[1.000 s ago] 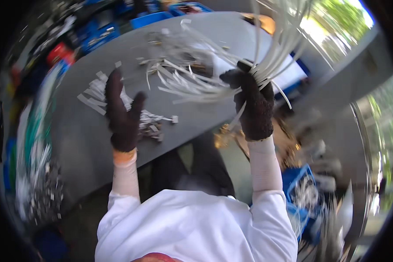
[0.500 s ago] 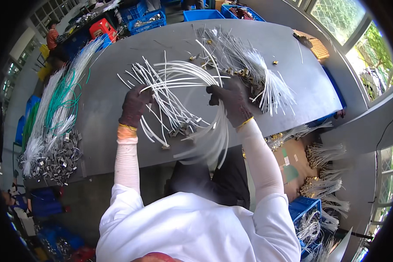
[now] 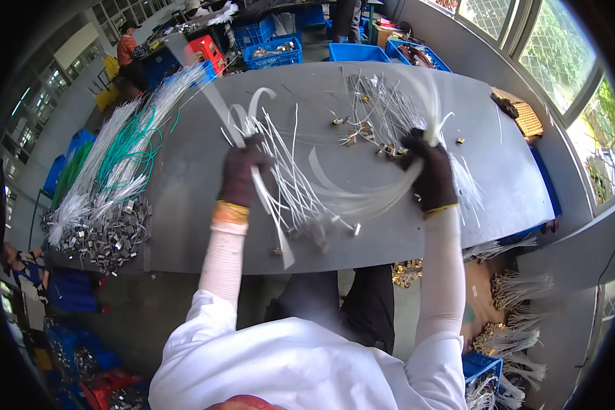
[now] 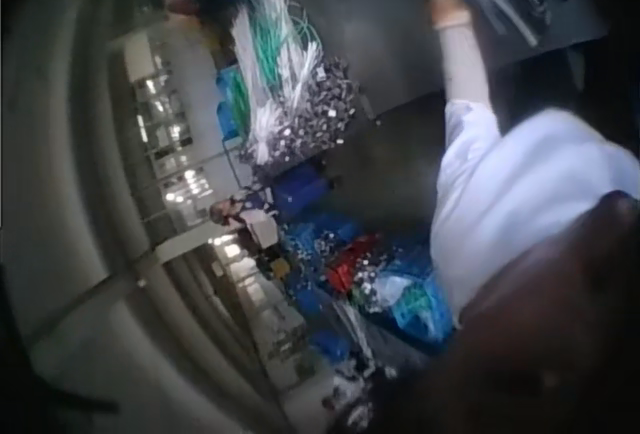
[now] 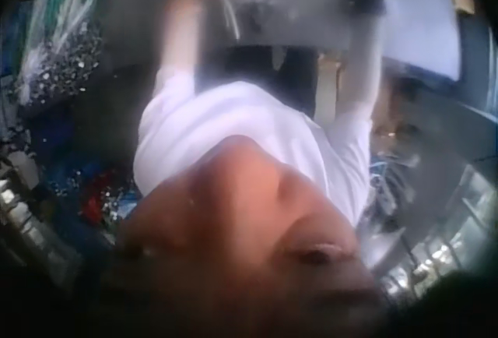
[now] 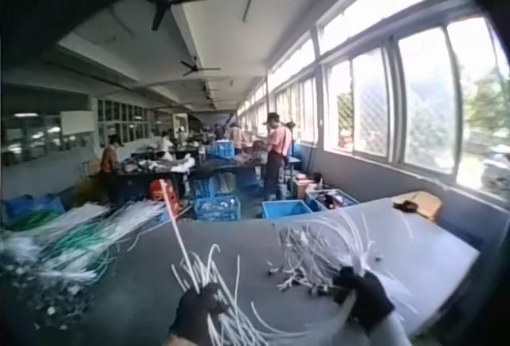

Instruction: Manual bundling of white wires and metal connectors at an assembly station.

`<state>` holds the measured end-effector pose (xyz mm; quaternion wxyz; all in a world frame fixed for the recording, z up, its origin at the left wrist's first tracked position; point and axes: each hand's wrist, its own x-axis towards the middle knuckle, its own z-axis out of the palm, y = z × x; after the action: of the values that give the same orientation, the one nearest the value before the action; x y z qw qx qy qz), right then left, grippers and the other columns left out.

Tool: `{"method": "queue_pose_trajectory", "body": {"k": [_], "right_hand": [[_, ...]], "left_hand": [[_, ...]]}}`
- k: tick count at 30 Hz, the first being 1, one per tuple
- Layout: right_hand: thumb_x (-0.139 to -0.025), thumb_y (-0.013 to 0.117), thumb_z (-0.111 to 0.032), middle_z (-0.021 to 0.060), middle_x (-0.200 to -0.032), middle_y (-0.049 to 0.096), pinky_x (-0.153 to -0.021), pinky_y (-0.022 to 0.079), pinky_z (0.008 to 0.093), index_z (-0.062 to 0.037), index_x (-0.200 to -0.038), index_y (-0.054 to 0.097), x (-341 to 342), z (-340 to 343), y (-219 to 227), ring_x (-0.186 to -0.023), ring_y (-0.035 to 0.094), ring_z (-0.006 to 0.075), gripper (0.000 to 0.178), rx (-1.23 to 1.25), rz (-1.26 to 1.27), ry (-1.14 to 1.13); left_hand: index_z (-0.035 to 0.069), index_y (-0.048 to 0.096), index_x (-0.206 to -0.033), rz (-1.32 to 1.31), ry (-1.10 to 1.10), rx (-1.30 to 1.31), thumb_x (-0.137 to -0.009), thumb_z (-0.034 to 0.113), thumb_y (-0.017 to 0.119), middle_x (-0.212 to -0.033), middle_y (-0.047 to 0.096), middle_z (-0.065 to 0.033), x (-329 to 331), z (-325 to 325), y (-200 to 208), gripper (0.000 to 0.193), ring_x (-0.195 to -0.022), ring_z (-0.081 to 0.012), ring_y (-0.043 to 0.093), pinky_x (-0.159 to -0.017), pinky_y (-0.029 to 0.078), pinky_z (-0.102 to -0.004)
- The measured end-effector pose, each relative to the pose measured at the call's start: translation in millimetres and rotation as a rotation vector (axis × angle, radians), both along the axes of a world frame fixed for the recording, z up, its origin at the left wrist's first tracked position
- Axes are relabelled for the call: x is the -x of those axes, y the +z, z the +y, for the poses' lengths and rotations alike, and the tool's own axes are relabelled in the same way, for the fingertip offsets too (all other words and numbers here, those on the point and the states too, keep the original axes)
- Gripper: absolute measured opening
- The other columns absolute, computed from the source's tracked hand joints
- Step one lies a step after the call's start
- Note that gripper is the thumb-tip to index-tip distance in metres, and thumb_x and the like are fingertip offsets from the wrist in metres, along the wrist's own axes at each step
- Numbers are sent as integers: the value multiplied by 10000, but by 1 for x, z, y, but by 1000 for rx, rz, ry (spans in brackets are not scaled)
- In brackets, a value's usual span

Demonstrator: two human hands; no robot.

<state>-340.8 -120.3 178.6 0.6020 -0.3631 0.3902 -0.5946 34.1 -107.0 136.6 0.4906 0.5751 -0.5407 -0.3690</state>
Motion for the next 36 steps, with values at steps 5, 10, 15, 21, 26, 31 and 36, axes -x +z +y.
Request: {"method": "queue_pose_trajectory", "body": {"k": [5,10,15,21,26,31,36], "right_hand": [[-920,642,-181,148,-1009,696,-792,575,349,15,-1125,631,-60,-2,-25,-847,687,236,283,-66,-91,143],[-942,587,-230,70,-971,697,-733,519,294,-54,-1100,658,-57,-1,-23,-832,654,183,247,37,209,52],[-998,497,-350,85,-978,637,-778,508,331,-40,-1213,576,-15,13,-13,-884,614,180,386,260,707,113],[-772,781,-13,150,-1448,450,-1115,348,348,-14,-1476,306,16,27,-41,-1346,440,251,849,371,599,148],[-766,726,3,155,-1444,454,-1123,332,364,-54,-1497,291,10,33,-55,-1354,424,274,852,703,900,-55],[-789,699,-37,202,-1289,545,-989,459,393,-63,-1398,411,23,27,-135,-1217,541,340,674,412,1016,-113],[-815,691,-63,167,-1136,637,-889,512,395,-80,-1285,526,24,23,-112,-1061,637,324,498,622,971,-331]], "left_hand": [[20,615,-1152,111,-297,137,-987,224,555,-950,669,-49,137,-1,-17,269,-879,-145,649,-775,527,-279],[24,612,-1145,242,-441,254,-982,272,582,-972,664,-72,187,26,-3,298,-887,-158,636,-779,506,-306],[-12,579,-1162,245,-809,-95,-965,237,612,-913,655,-82,198,4,0,320,-841,-166,649,-766,516,-292],[-12,631,-1079,752,-719,60,-944,106,627,-984,685,-75,210,-25,10,179,-950,-173,663,-861,540,-323],[19,534,-1229,903,-559,-71,-978,106,572,-976,662,-95,241,-23,23,269,-950,-207,656,-908,521,-341],[13,596,-1145,1319,-345,-343,-894,31,670,-1009,645,-108,234,-59,-26,262,-939,-266,665,-876,586,-408],[99,658,-992,1431,-367,-317,-854,164,739,-961,678,-54,228,-56,8,172,-962,-289,663,-950,509,-577]]}}
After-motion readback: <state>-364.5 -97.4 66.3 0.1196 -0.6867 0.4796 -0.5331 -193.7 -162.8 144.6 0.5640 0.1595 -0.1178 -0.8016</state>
